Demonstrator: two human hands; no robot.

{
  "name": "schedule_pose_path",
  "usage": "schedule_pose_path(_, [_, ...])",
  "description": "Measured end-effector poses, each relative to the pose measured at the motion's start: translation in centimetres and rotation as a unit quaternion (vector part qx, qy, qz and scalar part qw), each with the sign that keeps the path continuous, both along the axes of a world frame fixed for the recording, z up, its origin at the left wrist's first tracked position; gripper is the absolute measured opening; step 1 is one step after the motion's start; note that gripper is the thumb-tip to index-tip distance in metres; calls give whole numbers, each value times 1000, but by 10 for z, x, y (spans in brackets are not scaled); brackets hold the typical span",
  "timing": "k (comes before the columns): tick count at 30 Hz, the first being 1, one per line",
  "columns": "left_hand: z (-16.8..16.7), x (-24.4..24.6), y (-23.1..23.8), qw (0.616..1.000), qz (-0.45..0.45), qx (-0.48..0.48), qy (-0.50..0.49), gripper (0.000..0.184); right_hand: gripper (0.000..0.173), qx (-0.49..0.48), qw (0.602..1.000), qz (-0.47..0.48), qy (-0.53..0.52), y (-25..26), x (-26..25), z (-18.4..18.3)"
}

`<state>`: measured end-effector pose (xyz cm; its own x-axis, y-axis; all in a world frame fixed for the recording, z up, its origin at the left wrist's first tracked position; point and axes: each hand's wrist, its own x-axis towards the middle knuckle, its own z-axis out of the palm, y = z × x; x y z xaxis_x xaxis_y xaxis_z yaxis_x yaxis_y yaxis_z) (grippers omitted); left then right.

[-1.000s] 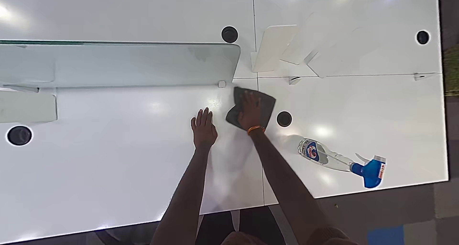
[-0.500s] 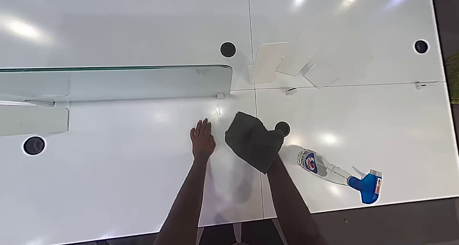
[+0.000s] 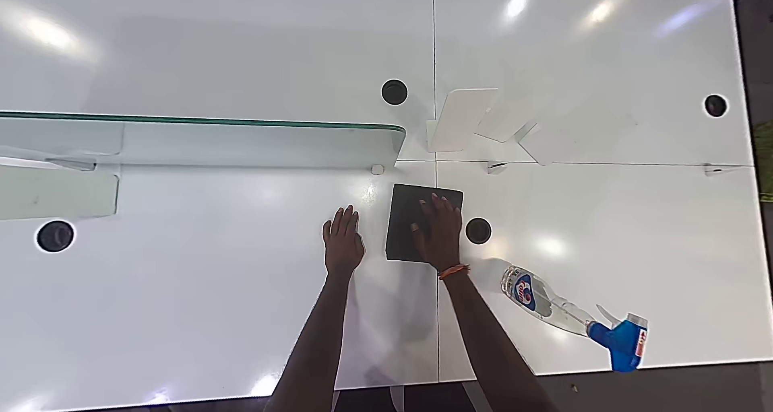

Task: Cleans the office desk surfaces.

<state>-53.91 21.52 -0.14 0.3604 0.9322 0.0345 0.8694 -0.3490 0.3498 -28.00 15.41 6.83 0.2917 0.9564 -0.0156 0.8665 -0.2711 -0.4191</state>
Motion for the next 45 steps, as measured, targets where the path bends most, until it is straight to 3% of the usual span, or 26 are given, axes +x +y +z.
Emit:
schedule_pose_path(2, [0, 0, -1, 1000, 3, 4, 1, 53, 89, -126, 991, 12, -49, 16, -18, -18])
schedule_pose_path(4, [1, 0, 1, 1000, 3, 8, 2, 53, 98, -175, 981, 22, -77, 39, -20, -35])
schedule_pose_path(10, [2, 0, 0, 1000, 3, 12, -4, 52, 63, -105, 989, 25, -105, 85, -20, -51])
schedule_pose_path(13, [3, 0, -1, 1000, 6, 5, -2, 52, 55, -103, 990, 17, -97, 89, -31, -48])
schedule_pose_path(17, [1, 0, 0, 1000, -3, 4, -4, 53, 54, -126, 987, 73, -68, 35, -61, -38])
schedule_pose_path(23, [1, 1, 0, 1000, 1, 11, 0, 55, 58, -182, 972, 148, -23, -131, -100, -28])
schedule_pose_path(26, [1, 0, 2, 1000, -1, 9, 2, 55, 58, -195, 972, 128, -35, -153, -92, -28])
schedule_pose_path(30, [2, 0, 1, 1000, 4, 5, 10, 55, 61, -202, 974, 91, -43, -110, -82, -31])
schedule_pose_path(38, [2, 1, 0, 1000, 7, 9, 6, 53, 71, -173, 981, 5, -91, 38, -73, -37])
schedule_pose_path(45, [2, 1, 0, 1000, 7, 9, -1, 51, 72, -130, 985, -45, -106, 94, -79, -50])
